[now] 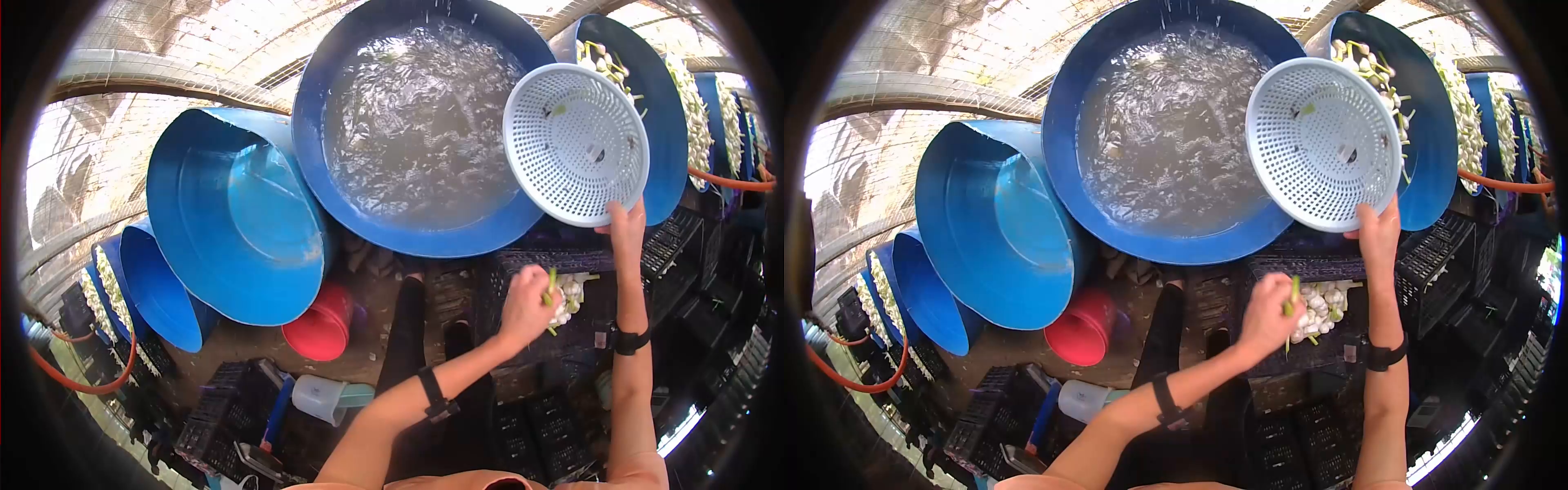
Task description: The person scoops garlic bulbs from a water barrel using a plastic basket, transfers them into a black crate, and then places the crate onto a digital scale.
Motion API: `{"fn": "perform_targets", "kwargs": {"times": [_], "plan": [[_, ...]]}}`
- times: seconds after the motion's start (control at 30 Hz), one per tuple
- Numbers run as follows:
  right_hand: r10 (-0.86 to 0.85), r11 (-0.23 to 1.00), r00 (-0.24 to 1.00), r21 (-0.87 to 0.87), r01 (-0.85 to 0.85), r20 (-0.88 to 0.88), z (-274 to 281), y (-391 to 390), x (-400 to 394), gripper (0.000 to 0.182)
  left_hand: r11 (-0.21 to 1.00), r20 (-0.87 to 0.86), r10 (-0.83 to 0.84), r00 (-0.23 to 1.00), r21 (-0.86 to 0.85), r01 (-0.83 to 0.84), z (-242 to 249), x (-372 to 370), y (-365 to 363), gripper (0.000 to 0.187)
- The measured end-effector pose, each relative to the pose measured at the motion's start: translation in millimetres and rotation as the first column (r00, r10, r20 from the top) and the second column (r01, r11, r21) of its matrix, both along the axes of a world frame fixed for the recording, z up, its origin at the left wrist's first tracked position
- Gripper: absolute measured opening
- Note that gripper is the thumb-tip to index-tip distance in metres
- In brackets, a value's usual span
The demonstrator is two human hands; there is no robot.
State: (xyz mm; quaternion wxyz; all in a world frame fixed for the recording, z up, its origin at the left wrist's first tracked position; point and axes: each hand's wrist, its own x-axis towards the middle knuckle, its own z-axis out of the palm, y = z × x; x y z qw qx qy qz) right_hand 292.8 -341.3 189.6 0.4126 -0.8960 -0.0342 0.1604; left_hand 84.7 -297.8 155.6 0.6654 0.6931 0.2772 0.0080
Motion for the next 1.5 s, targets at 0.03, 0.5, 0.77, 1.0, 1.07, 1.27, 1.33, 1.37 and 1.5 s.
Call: {"fn": "perform_targets", "kwargs": {"times": [0.03, 0.5, 0.77, 1.0, 1.07, 1.27, 1.33, 1.37, 1.5], "plan": [[0.008, 1.000, 1.000, -0.015, -0.008, 0.008, -2, 1, 9, 0.048, 0.986, -0.022, -0.169, 0.985, -0.004, 0.169, 6, -8, -17, 0.033], [0.052, 0.707, 0.994, -0.707, 0.029, 0.093, -172, 145, 55, 0.070, 0.519, -0.102, 0.110, 0.989, 0.854, 0.031, -116, -68, 246, 0.027], [-0.447, 0.877, 0.827, -0.349, 0.330, -0.340, -258, 198, 106, 0.029, 0.411, -0.275, 0.188, 0.943, 0.894, 0.179, -155, -67, 277, 0.028], [-0.326, 0.875, 0.852, -0.471, 0.109, -0.410, -326, 226, 124, 0.027, 0.429, -0.292, 0.144, 0.946, 0.879, 0.206, -156, -65, 281, 0.031], [-0.365, 0.886, 0.831, -0.430, 0.172, -0.420, -346, 224, 120, 0.029, 0.427, -0.284, 0.137, 0.949, 0.881, 0.202, -156, -64, 283, 0.031], [-0.264, 0.871, 0.888, -0.488, 0.052, -0.377, -427, 217, 119, 0.036, 0.464, -0.286, 0.111, 0.952, 0.862, 0.205, -158, -66, 284, 0.033], [-0.318, 0.902, 0.858, -0.406, 0.144, -0.402, -432, 229, 114, 0.034, 0.455, -0.281, 0.101, 0.954, 0.866, 0.207, -158, -65, 286, 0.034], [-0.349, 0.913, 0.837, -0.355, 0.202, -0.422, -433, 233, 112, 0.034, 0.459, -0.286, 0.097, 0.953, 0.863, 0.212, -157, -65, 287, 0.034], [-0.422, 0.895, 0.741, -0.114, 0.430, -0.523, -424, 250, 98, 0.032, 0.468, -0.272, 0.092, 0.958, 0.861, 0.199, -158, -67, 287, 0.035]]}}
